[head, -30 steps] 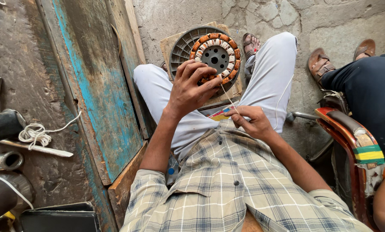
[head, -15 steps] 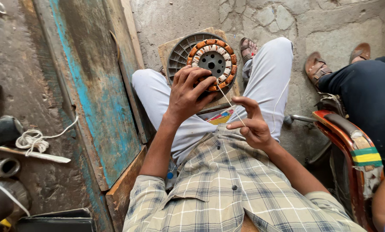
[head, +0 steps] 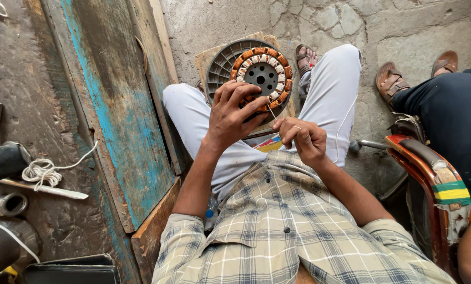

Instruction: The person sits on the floor with a motor stator on their lap and ties white string around the copper wire coil windings, looping and tightening the string around each coil section by hand. They pull the string taut, work around the stator, and secure the windings in place.

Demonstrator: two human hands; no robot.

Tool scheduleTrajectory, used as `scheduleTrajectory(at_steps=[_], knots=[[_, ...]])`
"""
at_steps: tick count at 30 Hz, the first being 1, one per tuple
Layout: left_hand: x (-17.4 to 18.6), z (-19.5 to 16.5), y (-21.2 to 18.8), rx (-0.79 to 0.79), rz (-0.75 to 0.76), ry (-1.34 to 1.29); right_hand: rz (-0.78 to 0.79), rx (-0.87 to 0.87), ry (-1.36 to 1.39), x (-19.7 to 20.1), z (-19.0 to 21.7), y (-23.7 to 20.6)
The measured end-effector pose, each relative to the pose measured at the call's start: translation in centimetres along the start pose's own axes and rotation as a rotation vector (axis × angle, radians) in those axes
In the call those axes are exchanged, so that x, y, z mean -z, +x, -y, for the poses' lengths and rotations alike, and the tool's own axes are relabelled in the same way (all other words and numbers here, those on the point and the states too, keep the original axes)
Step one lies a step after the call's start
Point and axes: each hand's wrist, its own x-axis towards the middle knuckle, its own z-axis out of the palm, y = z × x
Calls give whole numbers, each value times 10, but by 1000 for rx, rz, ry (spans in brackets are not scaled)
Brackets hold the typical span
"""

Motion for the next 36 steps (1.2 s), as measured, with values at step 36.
scheduleTrajectory(at_steps=[36], knots=[[-3,8,-5,-26,-41,37,7,-12,-121,-1,12,5]])
